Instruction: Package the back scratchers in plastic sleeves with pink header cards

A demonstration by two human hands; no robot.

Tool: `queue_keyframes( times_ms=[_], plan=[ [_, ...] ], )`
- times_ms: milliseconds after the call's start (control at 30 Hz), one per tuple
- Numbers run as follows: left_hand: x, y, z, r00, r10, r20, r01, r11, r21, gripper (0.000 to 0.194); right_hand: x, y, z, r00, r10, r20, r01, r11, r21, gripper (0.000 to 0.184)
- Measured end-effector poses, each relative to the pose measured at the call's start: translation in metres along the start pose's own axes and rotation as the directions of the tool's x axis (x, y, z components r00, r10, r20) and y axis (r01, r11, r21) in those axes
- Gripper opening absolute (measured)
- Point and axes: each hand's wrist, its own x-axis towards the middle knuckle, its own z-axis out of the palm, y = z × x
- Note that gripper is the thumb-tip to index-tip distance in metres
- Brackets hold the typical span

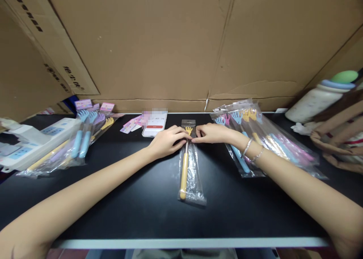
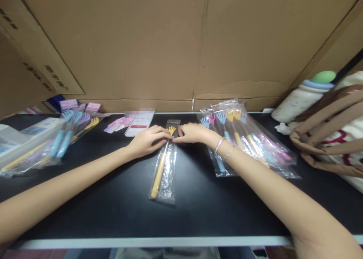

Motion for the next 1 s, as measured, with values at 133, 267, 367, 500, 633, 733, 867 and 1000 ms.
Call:
queue_keyframes(
  times_ms=[133, 267, 367, 500, 633, 733, 867, 1000],
  plan=[
    [0.0, 0.002, -0.001, 1.0, 0.013, -0.009, -0.014, 0.999, -0.029, 0.023, 0.005, 0.009, 0.002, 0.984, 0.013, -0.176, -0.005, 0.999, 0.047, 0.031],
    [-0.001, 0.006, -0.001, 0.999, 0.043, -0.023, -0.043, 0.999, -0.016, 0.026, 0.013, 0.016, 0.012, 0.911, -0.078, -0.406, 0.095, 0.995, 0.022, 0.016],
    [0.0, 0.007, -0.001, 0.998, 0.059, -0.032, -0.059, 0.998, -0.002, 0.026, 0.019, 0.018, 0.023, 0.864, -0.21, -0.457, 0.2, 0.977, -0.07, 0.016],
    [0.0, 0.005, 0.0, 0.997, 0.063, -0.036, -0.064, 0.998, -0.008, 0.024, 0.023, 0.018, 0.035, 0.837, -0.281, -0.469, 0.225, 0.959, -0.172, 0.022],
    [-0.001, 0.003, 0.001, 0.997, 0.067, -0.032, -0.068, 0.997, -0.02, 0.025, 0.024, 0.016, 0.04, 0.828, -0.294, -0.477, 0.221, 0.954, -0.204, 0.026],
    [-0.002, 0.003, 0.0, 0.997, 0.07, -0.034, -0.071, 0.997, -0.016, 0.025, 0.023, 0.013, 0.04, 0.83, -0.294, -0.475, 0.195, 0.949, -0.248, 0.025],
    [-0.001, 0.004, 0.0, 0.996, 0.076, -0.041, -0.077, 0.997, -0.003, 0.026, 0.021, 0.007, 0.04, 0.84, -0.298, -0.454, 0.156, 0.933, -0.324, 0.022],
    [-0.001, 0.004, -0.001, 0.996, 0.078, -0.047, -0.077, 0.997, 0.004, 0.027, 0.02, 0.005, 0.041, 0.849, -0.289, -0.442, 0.14, 0.93, -0.339, 0.02]
  ],
)
